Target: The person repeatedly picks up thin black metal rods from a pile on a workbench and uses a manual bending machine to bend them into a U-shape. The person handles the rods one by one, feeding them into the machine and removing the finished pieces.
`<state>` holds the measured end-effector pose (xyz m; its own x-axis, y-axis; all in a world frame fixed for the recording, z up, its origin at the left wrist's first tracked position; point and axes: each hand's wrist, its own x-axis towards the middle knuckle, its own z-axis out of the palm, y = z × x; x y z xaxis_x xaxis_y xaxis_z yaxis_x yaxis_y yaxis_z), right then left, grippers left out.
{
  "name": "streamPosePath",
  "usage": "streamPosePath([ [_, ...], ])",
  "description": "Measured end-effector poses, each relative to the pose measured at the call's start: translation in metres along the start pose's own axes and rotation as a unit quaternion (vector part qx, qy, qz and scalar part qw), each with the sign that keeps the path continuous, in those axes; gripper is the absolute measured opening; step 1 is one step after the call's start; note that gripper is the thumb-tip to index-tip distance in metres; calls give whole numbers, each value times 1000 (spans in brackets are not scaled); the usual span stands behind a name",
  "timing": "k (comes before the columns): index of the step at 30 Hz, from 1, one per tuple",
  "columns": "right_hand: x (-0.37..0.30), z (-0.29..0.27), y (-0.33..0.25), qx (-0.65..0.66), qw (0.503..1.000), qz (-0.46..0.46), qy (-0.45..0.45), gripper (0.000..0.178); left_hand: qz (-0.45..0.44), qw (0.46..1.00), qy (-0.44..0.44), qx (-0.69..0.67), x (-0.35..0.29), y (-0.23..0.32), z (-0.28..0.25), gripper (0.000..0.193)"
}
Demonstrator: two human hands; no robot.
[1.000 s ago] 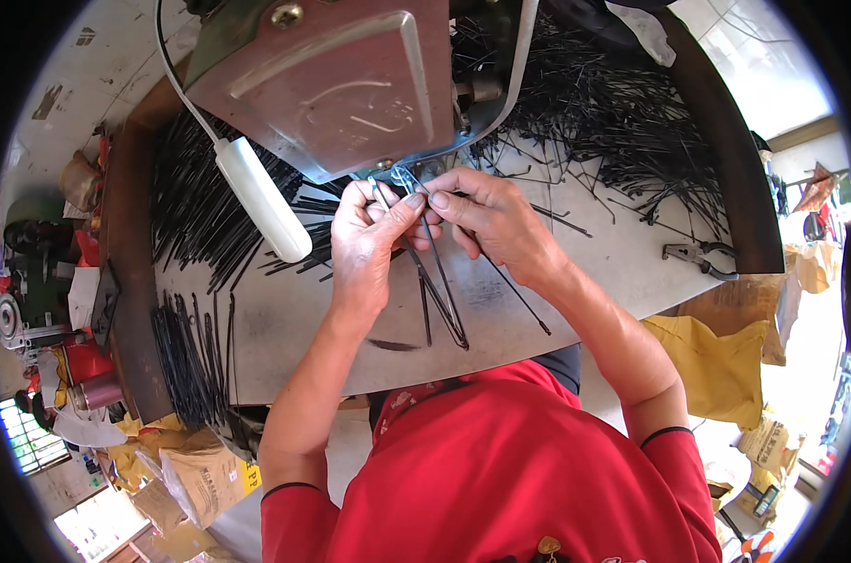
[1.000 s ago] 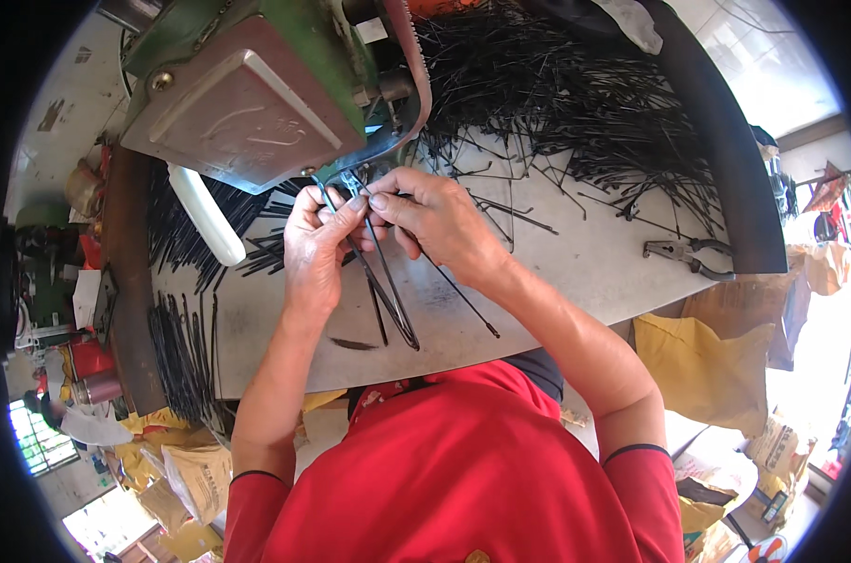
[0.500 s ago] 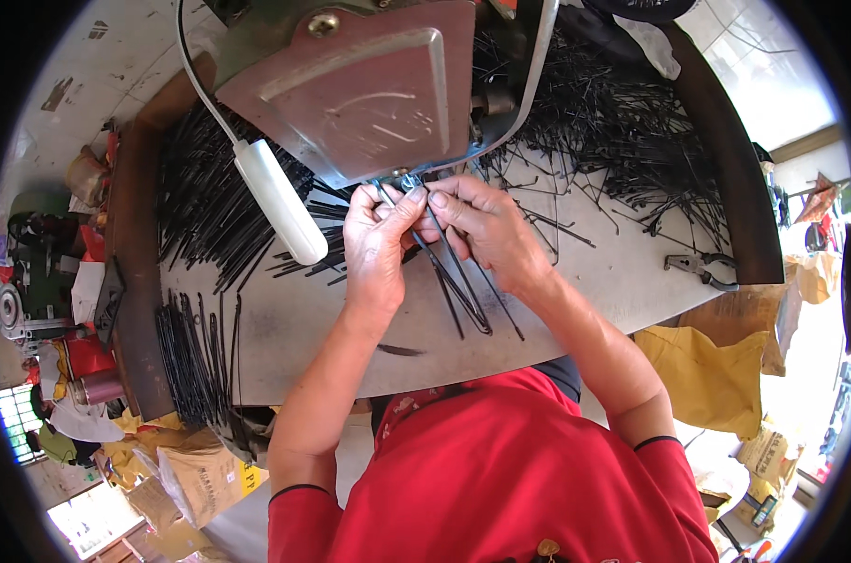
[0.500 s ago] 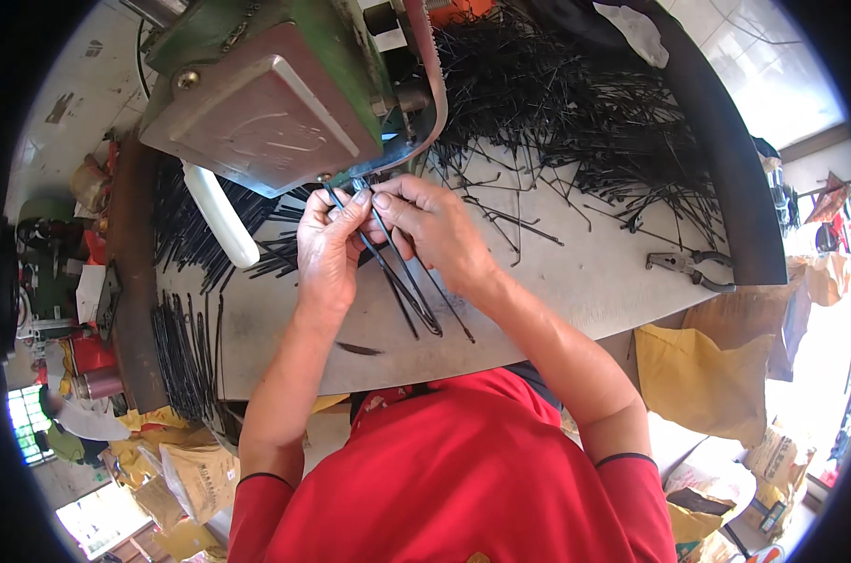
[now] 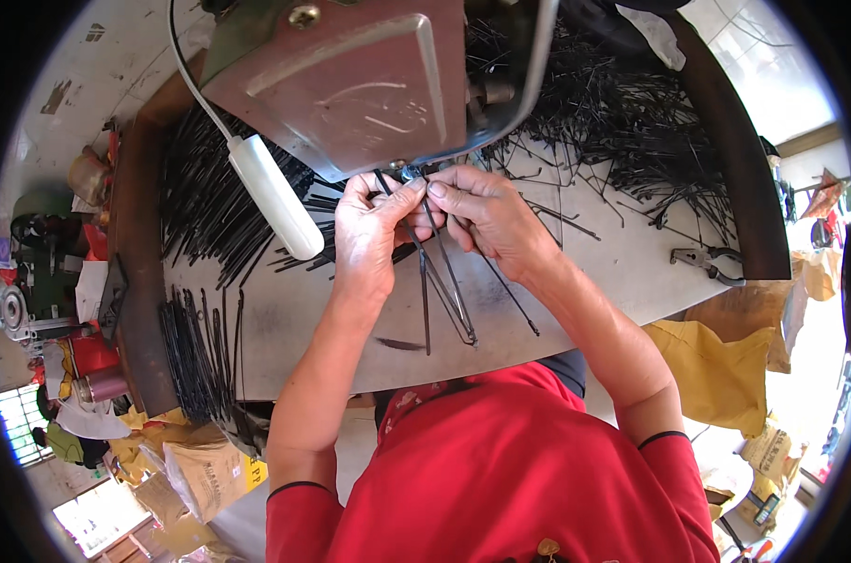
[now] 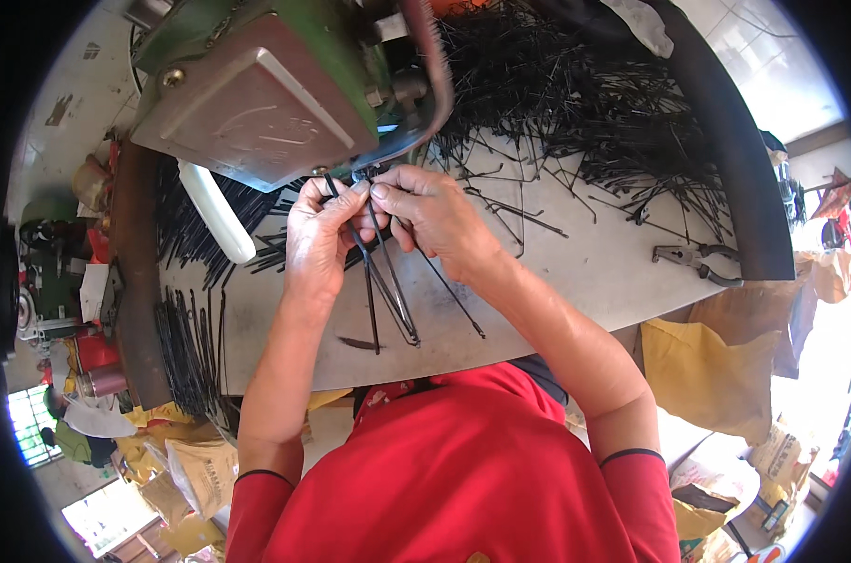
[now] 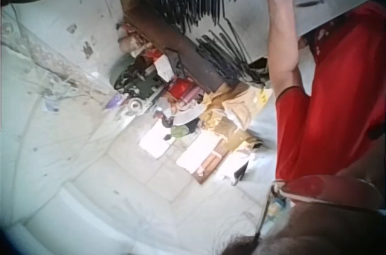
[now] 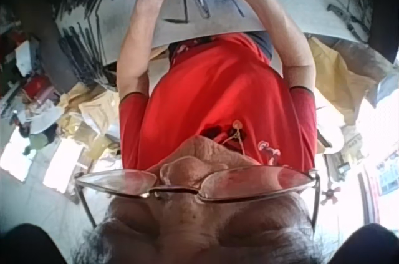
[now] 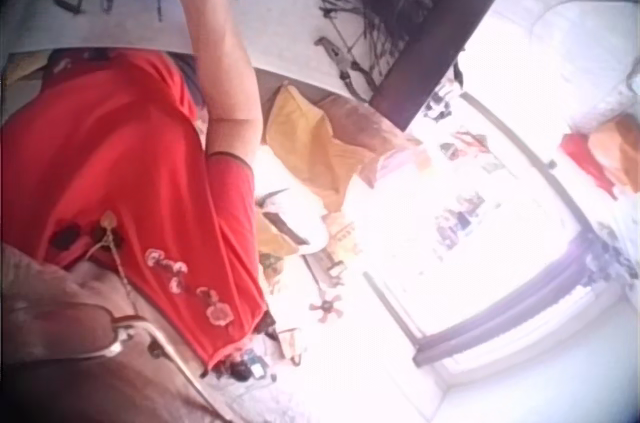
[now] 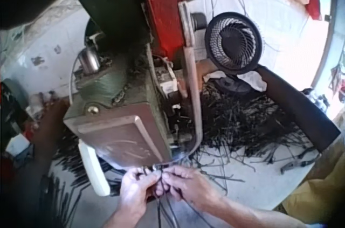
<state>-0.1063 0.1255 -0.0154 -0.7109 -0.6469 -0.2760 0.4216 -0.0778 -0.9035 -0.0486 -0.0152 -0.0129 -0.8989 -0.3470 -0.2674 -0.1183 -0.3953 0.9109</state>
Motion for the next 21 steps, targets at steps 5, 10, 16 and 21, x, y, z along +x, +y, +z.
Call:
streamPosePath([
  [5,-4,11,0,-13,999,-32,27,19,14,999,26,-23,-4,0,2,27],
  [10,-16,14,-8,-55,998,-29,32,20,52,998,-24,-5,-21,13,-1,23],
  [16,-38,32,-13,-144,990,5,-13,23,-1,1000,-15,6,-54,27,-20,26],
  [21,-70,12,-46,-336,904,-149,-220,26,5,987,70,147,-89,64,-81,27],
])
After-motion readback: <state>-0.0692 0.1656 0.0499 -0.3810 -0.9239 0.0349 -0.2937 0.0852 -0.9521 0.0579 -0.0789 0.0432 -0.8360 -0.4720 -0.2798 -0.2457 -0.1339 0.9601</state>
